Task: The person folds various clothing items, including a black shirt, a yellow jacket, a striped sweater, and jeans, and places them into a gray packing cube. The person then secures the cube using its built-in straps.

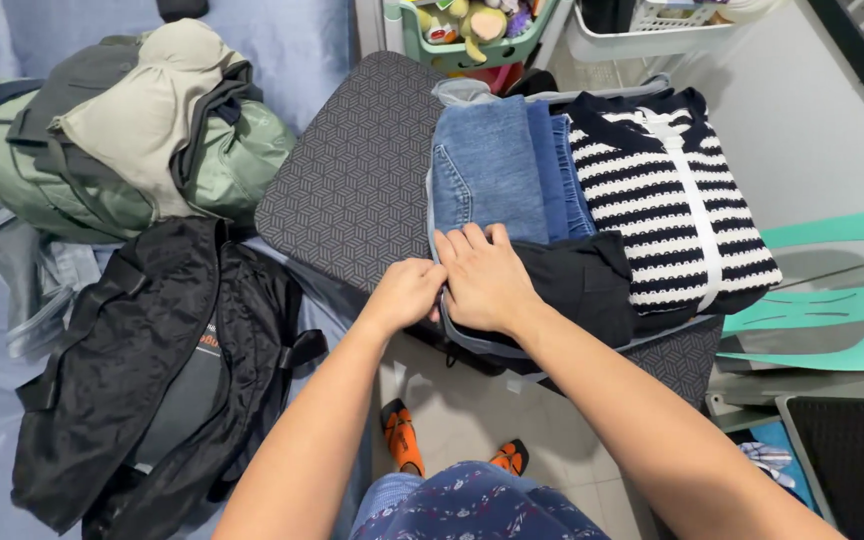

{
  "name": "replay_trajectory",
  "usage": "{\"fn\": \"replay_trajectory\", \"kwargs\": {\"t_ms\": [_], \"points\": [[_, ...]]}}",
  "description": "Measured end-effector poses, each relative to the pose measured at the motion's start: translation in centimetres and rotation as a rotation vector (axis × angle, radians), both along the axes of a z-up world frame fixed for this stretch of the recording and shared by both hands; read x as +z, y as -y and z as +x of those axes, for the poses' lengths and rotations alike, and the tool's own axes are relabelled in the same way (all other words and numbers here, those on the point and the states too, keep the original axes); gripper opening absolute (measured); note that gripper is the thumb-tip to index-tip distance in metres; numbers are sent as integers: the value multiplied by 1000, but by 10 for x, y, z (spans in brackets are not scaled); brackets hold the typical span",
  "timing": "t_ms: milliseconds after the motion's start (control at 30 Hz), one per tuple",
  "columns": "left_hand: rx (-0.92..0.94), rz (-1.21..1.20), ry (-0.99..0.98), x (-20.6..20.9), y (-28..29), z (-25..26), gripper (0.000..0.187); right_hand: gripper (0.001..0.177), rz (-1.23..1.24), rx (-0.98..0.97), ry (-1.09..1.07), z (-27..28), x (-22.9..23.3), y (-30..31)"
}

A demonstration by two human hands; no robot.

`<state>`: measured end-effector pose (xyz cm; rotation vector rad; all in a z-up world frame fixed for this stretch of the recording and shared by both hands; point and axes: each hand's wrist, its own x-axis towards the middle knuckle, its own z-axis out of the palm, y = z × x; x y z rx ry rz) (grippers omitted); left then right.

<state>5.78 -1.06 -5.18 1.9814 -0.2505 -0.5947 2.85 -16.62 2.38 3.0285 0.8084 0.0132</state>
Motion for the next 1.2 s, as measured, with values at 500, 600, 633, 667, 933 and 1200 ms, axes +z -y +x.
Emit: {"fn": "replay_trajectory", "kwargs": {"t_ms": [500,600,633,667,933,1200], "points": [[305,-67,936,71,66,79,49,37,1770,-324,-34,44,-26,46],[258,243,916,76,112,99,73,35,1653,-358,70,73,-24,106],[203,347,902,74,125,93,80,32,1602,-416,92,87,-22,126],[148,450,885,73,132,92,86,30,1550,-473,115,104,-22,141],[44,597,807,66,144,104,91,37,393,-421,-346,247,-42,175],[129,498,853,67,143,104,89,51,26,-302,-598,332,-110,147]]}}
